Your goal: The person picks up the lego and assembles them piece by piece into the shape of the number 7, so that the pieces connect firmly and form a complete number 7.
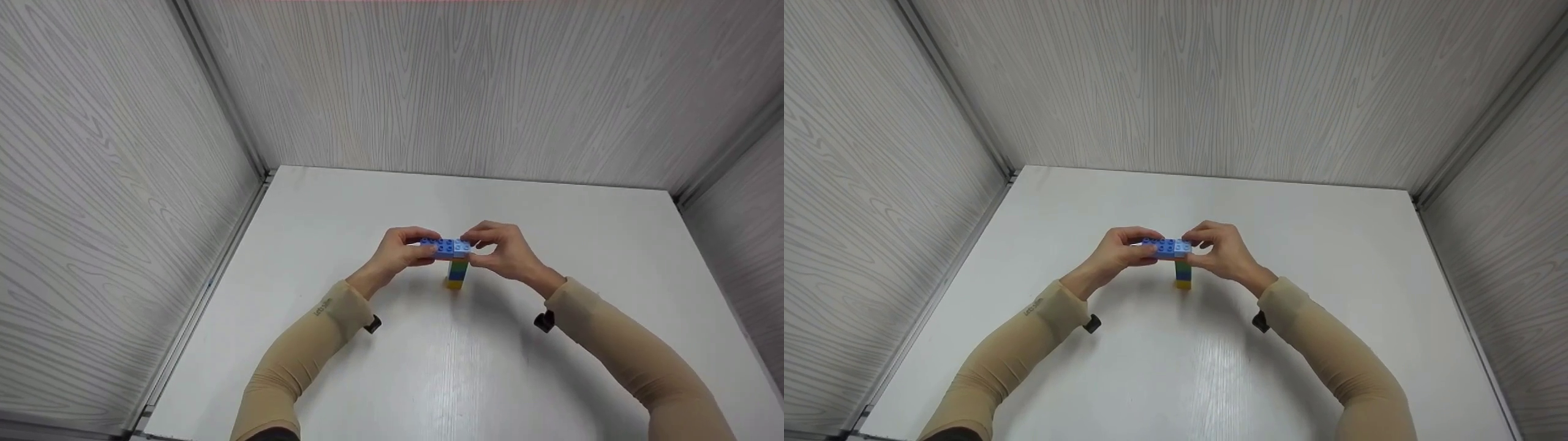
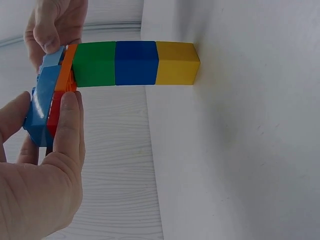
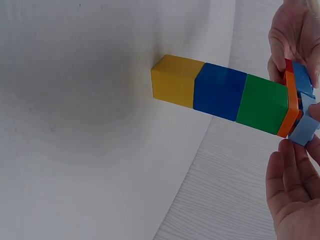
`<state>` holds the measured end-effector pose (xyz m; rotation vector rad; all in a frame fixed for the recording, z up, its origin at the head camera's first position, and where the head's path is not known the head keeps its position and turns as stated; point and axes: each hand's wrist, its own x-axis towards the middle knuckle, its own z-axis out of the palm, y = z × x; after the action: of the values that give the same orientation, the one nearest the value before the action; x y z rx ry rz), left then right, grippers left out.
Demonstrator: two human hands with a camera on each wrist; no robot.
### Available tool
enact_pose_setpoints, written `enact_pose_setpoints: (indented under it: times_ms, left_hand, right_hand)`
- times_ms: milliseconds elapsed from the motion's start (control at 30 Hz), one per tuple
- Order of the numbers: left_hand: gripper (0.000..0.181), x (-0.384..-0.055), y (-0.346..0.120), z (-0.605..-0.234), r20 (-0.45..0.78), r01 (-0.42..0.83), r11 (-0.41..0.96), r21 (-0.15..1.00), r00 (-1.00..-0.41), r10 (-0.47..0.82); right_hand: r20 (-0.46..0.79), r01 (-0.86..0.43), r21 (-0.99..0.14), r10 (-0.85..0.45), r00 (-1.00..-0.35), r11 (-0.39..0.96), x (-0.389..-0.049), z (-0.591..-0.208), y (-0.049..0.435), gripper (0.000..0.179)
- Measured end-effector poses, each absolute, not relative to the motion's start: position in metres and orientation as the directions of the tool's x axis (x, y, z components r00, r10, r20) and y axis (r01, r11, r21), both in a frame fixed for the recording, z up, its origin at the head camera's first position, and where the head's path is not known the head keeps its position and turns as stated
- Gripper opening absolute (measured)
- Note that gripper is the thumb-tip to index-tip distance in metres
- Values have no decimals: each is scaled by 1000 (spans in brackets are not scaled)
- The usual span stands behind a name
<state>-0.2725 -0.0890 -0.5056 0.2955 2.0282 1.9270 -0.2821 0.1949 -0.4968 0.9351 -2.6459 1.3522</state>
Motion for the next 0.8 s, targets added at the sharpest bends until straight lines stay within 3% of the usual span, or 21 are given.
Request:
enact_pose_setpoints:
  times_ms: [433, 800]
  left_hand:
    - [38, -271, -89, -511, -92, -77, 55, 996, -923, 373]
    - [39, -270, -90, -513, -63, -55, 33, 998, -929, 365]
  right_hand:
    - [362, -597, -669, -508, -782, 442, -280, -510, 193, 29]
    - [405, -585, -704, -449, -797, 403, -275, -524, 192, 37]
